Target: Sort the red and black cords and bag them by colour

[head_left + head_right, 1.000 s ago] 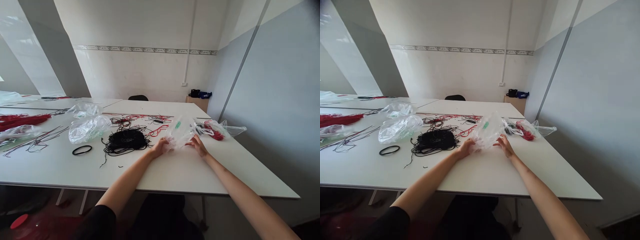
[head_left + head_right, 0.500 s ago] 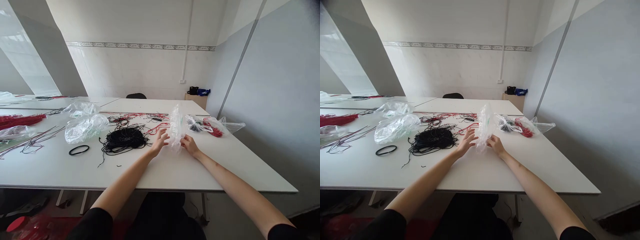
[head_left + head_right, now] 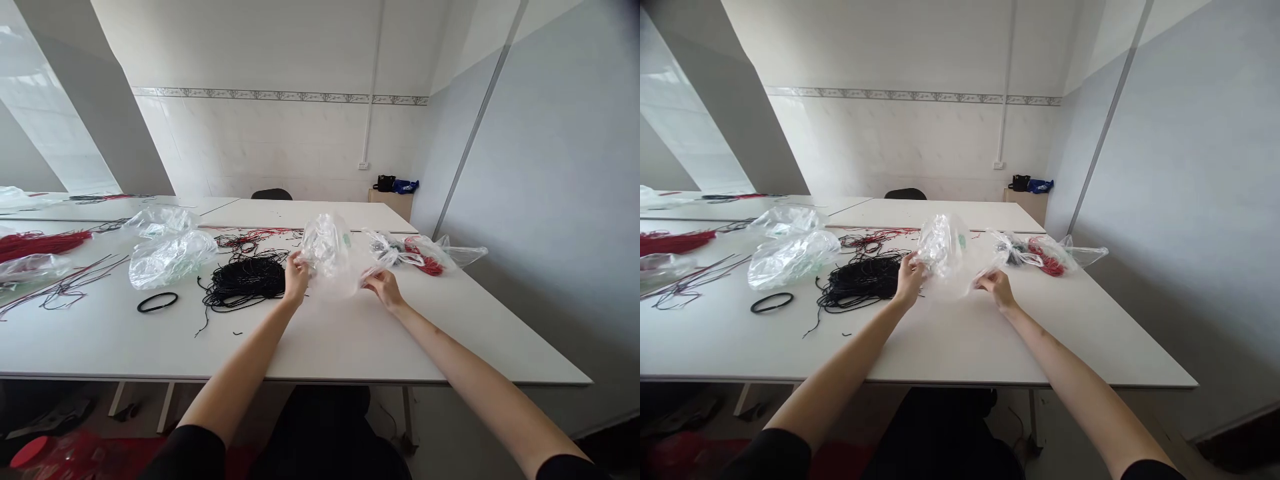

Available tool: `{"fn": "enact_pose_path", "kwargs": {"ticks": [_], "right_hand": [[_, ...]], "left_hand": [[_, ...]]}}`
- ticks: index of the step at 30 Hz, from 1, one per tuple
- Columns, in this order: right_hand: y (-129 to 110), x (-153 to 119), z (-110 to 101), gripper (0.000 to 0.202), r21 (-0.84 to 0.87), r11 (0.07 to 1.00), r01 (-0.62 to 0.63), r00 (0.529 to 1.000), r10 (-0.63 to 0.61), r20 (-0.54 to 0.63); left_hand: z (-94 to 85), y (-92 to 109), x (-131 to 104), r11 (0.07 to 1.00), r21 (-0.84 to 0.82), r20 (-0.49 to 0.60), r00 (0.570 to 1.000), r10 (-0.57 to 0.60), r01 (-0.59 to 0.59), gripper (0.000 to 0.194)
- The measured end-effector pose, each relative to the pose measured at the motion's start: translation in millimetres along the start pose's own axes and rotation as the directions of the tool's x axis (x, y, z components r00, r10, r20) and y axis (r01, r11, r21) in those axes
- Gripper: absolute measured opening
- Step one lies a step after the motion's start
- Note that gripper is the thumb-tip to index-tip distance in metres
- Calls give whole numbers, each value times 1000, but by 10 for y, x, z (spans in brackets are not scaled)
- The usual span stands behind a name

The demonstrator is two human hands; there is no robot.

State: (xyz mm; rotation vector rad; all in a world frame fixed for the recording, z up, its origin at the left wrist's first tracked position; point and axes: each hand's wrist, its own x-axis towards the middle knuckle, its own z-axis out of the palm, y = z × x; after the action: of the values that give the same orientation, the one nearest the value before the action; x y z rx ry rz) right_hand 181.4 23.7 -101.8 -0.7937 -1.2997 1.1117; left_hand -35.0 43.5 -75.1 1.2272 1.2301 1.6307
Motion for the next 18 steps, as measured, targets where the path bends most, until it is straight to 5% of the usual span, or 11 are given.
{"fn": "enact_pose_path", "kwargs": {"ticks": [7, 13, 18], "right_hand": [[-49, -65, -20, 37, -23, 994, 103, 994, -102, 25], [-225, 65, -436, 63, -122, 958, 260, 927, -283, -245], [-385, 37, -530, 55, -340, 903, 262, 918, -342, -201]], "left_hand": [[-147, -37, 108, 997, 75, 10, 1000, -8, 7, 54], [-165, -64, 105, 981, 195, 267, 963, -46, -7, 52], [-99, -61, 7, 945, 298, 470, 882, -22, -135, 40]]}}
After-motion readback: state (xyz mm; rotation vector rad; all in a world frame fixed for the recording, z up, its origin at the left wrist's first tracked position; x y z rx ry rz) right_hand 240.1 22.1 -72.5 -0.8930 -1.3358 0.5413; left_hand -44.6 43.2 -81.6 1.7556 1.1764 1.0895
